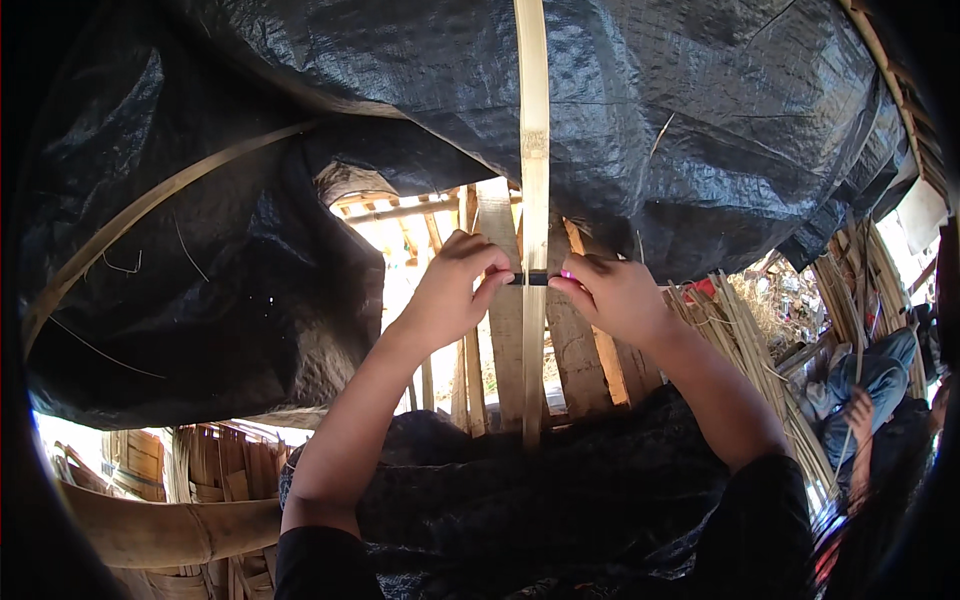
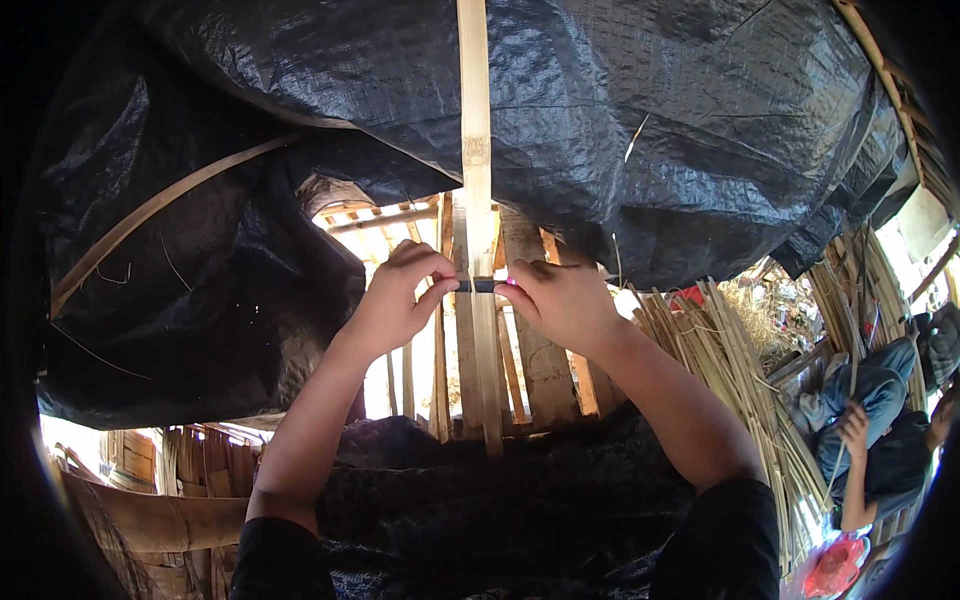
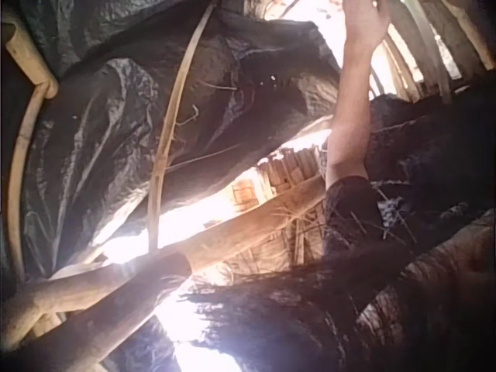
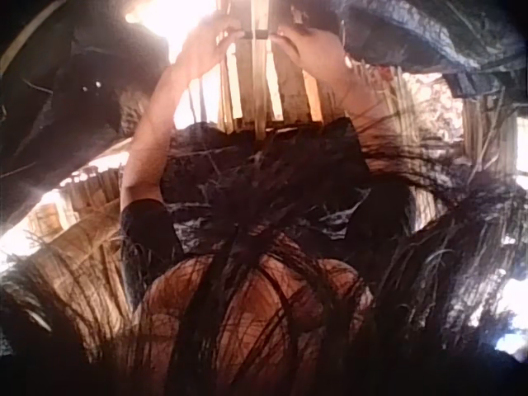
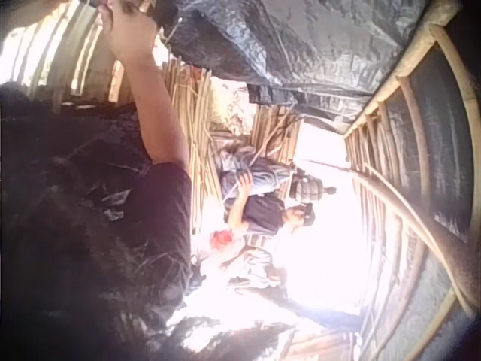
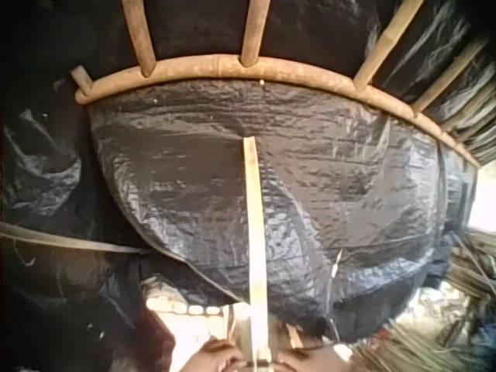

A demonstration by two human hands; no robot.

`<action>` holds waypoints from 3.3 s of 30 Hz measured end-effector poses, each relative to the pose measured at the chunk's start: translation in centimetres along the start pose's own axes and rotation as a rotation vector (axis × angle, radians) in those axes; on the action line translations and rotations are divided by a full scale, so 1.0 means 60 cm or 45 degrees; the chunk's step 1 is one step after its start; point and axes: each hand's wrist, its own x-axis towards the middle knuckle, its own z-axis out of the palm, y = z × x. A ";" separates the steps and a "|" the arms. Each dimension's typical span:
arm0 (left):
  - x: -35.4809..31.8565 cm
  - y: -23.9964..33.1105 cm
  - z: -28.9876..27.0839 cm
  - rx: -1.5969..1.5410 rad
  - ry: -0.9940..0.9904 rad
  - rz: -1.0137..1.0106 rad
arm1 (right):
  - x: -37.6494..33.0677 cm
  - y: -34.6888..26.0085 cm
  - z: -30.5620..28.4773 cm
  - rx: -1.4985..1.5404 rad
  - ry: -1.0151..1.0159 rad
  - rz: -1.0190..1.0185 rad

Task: The person scrapes a bamboo strip using a knife, spreads a cloth over their lap, and scrapes another bamboo strip with the knife.

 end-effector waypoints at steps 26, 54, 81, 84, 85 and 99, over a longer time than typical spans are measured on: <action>-0.126 -0.005 0.078 -0.051 -0.354 -0.069 | -0.095 -0.058 0.015 0.109 -0.653 0.158; -0.084 -0.017 0.072 -0.053 -0.205 -0.102 | -0.090 -0.029 0.049 0.129 -0.289 0.197; -0.173 -0.005 0.125 -0.125 -0.430 -0.139 | -0.170 -0.074 0.053 0.481 -0.787 0.430; -0.175 -0.005 0.127 -0.106 -0.522 -0.129 | -0.171 -0.080 0.047 0.481 -0.810 0.466; -0.175 -0.004 0.127 -0.108 -0.521 -0.127 | -0.173 -0.080 0.049 0.496 -0.826 0.471; -0.118 0.027 0.058 0.249 -0.317 -0.042 | -0.124 -0.057 0.022 0.338 -0.415 0.280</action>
